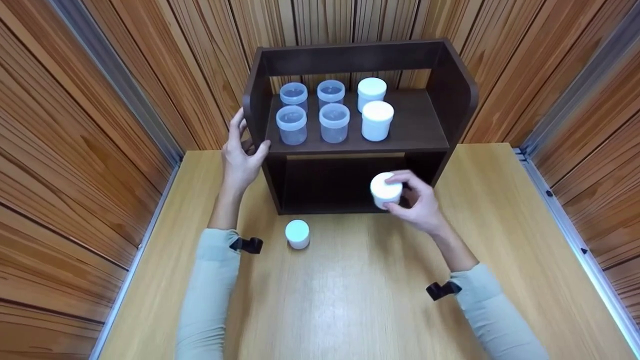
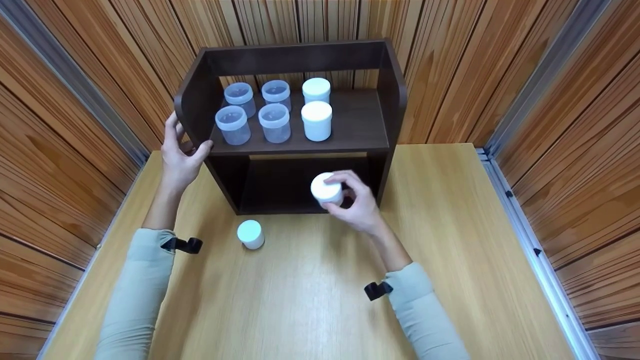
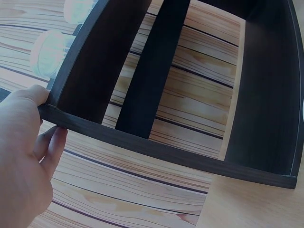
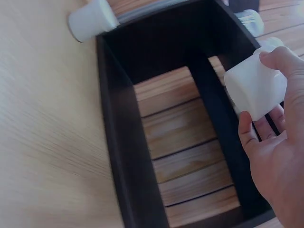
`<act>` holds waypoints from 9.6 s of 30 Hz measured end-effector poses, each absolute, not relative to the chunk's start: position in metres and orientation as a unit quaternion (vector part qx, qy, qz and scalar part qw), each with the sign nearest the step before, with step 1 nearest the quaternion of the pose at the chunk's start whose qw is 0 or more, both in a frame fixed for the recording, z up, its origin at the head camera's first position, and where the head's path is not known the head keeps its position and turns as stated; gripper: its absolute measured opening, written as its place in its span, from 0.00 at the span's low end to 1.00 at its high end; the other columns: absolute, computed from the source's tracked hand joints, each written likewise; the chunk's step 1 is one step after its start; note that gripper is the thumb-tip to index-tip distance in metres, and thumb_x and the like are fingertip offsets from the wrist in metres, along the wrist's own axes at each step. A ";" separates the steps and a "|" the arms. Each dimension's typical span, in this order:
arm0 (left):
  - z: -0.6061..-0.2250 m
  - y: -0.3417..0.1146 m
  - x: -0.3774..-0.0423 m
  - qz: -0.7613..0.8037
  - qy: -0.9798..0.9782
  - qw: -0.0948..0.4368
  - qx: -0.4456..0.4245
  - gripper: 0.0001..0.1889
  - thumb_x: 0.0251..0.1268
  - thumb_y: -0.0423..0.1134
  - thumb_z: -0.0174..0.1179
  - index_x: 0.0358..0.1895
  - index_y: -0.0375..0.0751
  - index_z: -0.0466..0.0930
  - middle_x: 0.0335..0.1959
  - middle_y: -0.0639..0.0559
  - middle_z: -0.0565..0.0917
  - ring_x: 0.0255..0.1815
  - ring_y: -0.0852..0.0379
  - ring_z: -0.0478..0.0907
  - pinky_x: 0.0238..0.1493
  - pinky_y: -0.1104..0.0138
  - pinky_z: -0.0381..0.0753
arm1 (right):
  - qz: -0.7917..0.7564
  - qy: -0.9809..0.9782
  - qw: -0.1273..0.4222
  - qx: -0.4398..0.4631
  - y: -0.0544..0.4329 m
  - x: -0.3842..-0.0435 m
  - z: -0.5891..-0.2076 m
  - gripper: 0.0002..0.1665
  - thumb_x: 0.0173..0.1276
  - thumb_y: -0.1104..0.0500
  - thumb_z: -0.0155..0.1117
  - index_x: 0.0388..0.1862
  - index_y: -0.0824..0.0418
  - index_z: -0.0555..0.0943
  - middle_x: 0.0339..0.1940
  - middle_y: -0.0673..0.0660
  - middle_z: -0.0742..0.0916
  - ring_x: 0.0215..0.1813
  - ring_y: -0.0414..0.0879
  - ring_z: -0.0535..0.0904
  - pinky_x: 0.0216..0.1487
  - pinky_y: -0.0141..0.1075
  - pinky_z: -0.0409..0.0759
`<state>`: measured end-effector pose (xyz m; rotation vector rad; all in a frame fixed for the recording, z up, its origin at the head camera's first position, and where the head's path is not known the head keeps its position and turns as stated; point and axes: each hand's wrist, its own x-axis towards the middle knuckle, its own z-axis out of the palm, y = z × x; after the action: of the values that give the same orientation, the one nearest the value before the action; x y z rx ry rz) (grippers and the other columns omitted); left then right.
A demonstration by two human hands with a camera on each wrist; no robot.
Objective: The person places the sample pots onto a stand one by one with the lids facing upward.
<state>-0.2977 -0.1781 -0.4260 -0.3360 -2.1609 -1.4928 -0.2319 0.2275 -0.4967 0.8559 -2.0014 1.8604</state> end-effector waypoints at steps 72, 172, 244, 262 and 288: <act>-0.426 -0.178 -0.299 -0.553 -0.785 0.248 -0.126 0.41 0.74 0.30 0.68 0.87 0.39 0.62 0.82 0.33 0.78 0.71 0.30 0.87 0.67 0.41 0.92 | 0.653 -0.726 0.213 -0.011 0.222 -0.354 -0.362 0.25 0.69 0.77 0.66 0.62 0.61 0.86 0.69 0.56 0.86 0.68 0.45 0.78 0.71 0.37 0.79; -0.428 -0.176 -0.296 -0.546 -0.794 0.240 -0.119 0.41 0.78 0.31 0.67 0.88 0.41 0.60 0.83 0.34 0.76 0.84 0.33 0.77 0.72 0.41 0.89 | 0.608 -0.757 0.234 0.052 0.216 -0.195 -0.413 0.36 0.69 0.69 0.80 0.75 0.66 0.81 0.75 0.62 0.85 0.71 0.46 0.81 0.64 0.28 0.85; -0.426 -0.176 -0.299 -0.539 -0.792 0.255 -0.128 0.41 0.76 0.31 0.67 0.88 0.38 0.61 0.83 0.33 0.76 0.84 0.34 0.76 0.71 0.43 0.91 | 0.610 -0.725 -0.137 0.290 0.074 -0.231 -0.610 0.49 0.64 0.74 0.82 0.82 0.69 0.71 0.80 0.72 0.73 0.82 0.70 0.74 0.85 0.61 0.79; -0.428 -0.177 -0.298 -0.536 -0.791 0.266 -0.129 0.40 0.75 0.31 0.67 0.87 0.37 0.63 0.83 0.33 0.77 0.82 0.36 0.79 0.68 0.42 0.93 | 0.586 -0.750 -0.096 0.291 0.049 -0.229 -0.623 0.38 0.66 0.70 0.81 0.74 0.68 0.77 0.74 0.70 0.81 0.75 0.62 0.78 0.80 0.52 0.81; -0.427 -0.175 -0.298 -0.538 -0.794 0.253 -0.122 0.40 0.76 0.31 0.67 0.88 0.38 0.61 0.82 0.33 0.77 0.85 0.35 0.76 0.72 0.42 0.90 | 0.569 -0.766 -0.084 0.286 0.054 -0.224 -0.620 0.31 0.67 0.68 0.81 0.68 0.64 0.82 0.70 0.67 0.87 0.74 0.63 0.81 0.79 0.44 0.76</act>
<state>-0.2978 -0.1750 -0.4271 -0.3305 -2.1594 -1.4635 -0.2235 0.0540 -0.6205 0.9481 -2.5451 1.8900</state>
